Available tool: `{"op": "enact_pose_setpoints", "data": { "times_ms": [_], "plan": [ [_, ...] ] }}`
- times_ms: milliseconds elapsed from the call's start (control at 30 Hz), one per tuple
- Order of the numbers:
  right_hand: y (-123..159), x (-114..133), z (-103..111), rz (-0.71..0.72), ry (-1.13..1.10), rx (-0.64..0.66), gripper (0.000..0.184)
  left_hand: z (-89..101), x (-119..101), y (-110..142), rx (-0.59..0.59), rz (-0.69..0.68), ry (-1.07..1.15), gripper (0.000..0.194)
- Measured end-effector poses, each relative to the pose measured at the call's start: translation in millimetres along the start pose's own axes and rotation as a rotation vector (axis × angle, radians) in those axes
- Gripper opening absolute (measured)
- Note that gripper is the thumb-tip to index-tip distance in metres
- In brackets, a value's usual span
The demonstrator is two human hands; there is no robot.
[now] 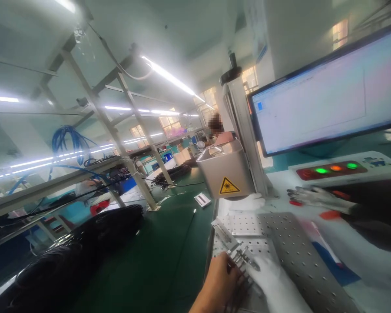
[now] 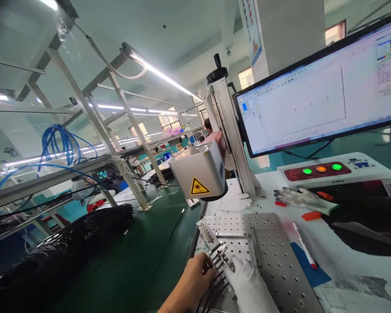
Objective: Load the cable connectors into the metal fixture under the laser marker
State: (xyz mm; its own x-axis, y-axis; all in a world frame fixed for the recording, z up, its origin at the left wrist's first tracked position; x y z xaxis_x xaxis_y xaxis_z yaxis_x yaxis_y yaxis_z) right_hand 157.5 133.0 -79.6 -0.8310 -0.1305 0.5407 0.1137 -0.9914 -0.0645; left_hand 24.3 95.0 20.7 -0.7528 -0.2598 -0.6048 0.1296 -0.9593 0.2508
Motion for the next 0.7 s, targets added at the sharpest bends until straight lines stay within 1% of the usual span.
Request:
{"op": "enact_pose_setpoints", "data": {
  "times_ms": [33, 100, 167, 300, 400, 467, 600, 700],
  "plan": [
    [-0.7, -2.4, -1.8, -0.015, -0.015, -0.011, 0.041, 6.4, 0.2, 0.7, -0.034, -0.02, 0.036, 0.009],
    [-1.4, -5.6, -5.7, -0.029, -0.028, -0.027, 0.043, 17.1, 1.8, 1.6, -0.085, -0.046, 0.093, 0.009],
    [-0.8, -7.0, -8.6, -0.028, -0.022, -0.038, 0.043, 20.9, 5.9, 0.9, -0.084, -0.038, 0.13, 0.013],
    [3.5, -7.7, -7.7, -0.034, 0.011, -0.074, 0.042, 14.0, 17.5, -4.0, -0.03, 0.006, 0.157, 0.016],
    [7.1, -7.0, -4.5, -0.035, 0.046, -0.11, 0.042, 7.1, 26.0, -8.2, -0.025, 0.039, 0.165, 0.008],
    [8.9, -5.9, -2.4, -0.034, 0.066, -0.134, 0.04, 4.3, 30.5, -10.3, -0.034, 0.068, 0.174, 0.007],
    [11.6, -1.4, 1.4, -0.022, 0.085, -0.164, 0.038, 0.4, 34.4, -14.0, -0.015, 0.116, 0.192, 0.01],
    [14.0, 1.9, 4.7, -0.021, 0.09, -0.172, 0.04, 1.2, 33.0, -16.8, -0.015, 0.124, 0.211, 0.01]
  ]
}}
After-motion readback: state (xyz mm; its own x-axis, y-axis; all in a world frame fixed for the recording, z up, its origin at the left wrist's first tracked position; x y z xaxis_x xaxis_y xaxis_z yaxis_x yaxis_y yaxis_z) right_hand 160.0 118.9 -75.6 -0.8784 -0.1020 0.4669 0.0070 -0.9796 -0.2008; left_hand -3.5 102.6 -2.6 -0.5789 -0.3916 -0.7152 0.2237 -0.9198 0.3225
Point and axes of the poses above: each hand's wrist, its own y-axis away from the middle knuckle, its own z-axis out of the back of the hand, x = y × z, the point moved 7 cm from there along -y, towards the middle knuckle, and after that the axes turned 7 degrees about z, right-handed, at the moved point
